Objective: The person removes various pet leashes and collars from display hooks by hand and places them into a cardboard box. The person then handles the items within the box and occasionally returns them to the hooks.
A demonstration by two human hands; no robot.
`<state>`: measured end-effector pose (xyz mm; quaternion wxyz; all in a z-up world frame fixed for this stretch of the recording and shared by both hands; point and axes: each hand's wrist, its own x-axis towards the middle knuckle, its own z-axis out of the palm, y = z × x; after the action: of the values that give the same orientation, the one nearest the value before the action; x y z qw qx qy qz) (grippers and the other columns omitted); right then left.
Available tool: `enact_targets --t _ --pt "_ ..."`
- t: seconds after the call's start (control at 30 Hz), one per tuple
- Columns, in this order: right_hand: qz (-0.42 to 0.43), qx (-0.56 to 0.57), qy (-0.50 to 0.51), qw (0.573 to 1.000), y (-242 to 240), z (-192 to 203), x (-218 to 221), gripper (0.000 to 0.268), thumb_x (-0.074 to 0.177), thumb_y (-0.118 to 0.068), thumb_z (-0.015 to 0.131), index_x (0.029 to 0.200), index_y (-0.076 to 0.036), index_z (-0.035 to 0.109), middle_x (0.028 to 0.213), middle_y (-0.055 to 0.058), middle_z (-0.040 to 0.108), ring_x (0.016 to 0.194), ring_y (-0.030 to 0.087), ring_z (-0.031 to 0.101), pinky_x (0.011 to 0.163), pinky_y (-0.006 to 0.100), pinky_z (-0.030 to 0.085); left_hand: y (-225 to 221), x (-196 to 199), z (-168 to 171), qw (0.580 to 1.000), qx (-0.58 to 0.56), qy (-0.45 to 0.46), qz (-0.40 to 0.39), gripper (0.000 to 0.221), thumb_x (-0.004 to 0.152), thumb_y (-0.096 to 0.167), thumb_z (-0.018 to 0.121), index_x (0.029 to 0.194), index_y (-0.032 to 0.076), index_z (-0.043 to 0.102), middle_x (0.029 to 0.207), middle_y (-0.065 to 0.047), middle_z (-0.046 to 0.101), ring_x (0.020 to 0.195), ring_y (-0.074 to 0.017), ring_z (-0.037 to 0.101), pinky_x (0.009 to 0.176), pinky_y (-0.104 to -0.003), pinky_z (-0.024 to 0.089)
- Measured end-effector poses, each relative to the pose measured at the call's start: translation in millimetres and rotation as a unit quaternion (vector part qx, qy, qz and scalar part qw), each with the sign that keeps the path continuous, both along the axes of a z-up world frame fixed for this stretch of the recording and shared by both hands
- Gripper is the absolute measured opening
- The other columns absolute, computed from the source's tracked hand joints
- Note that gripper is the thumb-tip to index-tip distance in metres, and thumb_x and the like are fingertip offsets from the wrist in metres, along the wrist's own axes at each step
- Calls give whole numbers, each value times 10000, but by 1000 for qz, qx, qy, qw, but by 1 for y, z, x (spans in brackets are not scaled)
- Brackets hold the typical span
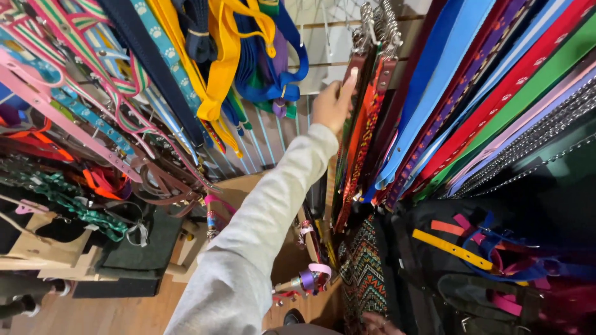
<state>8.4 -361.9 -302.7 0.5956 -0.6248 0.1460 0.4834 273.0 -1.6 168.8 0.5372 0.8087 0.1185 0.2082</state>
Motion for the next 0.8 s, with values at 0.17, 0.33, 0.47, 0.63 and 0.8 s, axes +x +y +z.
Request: enact_targets --t 0.17,0.33,0.47,0.63,0.8 --pt "-105 113 170 973 -22 -62 3 563 1057 -263 484 1579 -50 491 1206 93 496 971 208 336 807 374 340 20 -16 -99 996 32 -62 47 394 970 528 492 1113 189 634 1050 -16 785 925 -201 767 840 -358 558" --pt "155 -218 -110 957 36 150 -13 478 981 -473 562 1401 -318 728 1401 -110 781 1285 55 712 1018 226 496 8 -108 -149 994 -13 -99 33 356 1025 398 519 1206 119 648 1160 -69 760 1092 -207 738 987 -340 565" --pt "196 -145 -253 936 26 98 -16 435 988 -379 552 1369 -256 721 1361 -78 787 1239 58 748 1045 228 539 -6 -183 -199 1000 -18 -23 -3 340 1061 376 447 1125 114 655 929 -25 703 853 -158 688 818 -311 575" --pt "262 -150 -257 918 50 126 -4 549 957 -539 464 1393 -292 690 1374 -95 770 1240 97 745 1020 273 554 -19 -258 -248 996 -83 32 0 291 1042 275 505 1123 71 697 1006 -73 770 825 -162 751 830 -314 620" --pt "221 -69 -449 863 82 135 12 370 984 -342 576 1322 -262 702 1388 -34 718 1154 137 738 989 287 532 -23 -293 -262 988 -117 85 47 305 1002 346 536 1015 115 735 966 -31 771 852 -163 750 854 -289 589"
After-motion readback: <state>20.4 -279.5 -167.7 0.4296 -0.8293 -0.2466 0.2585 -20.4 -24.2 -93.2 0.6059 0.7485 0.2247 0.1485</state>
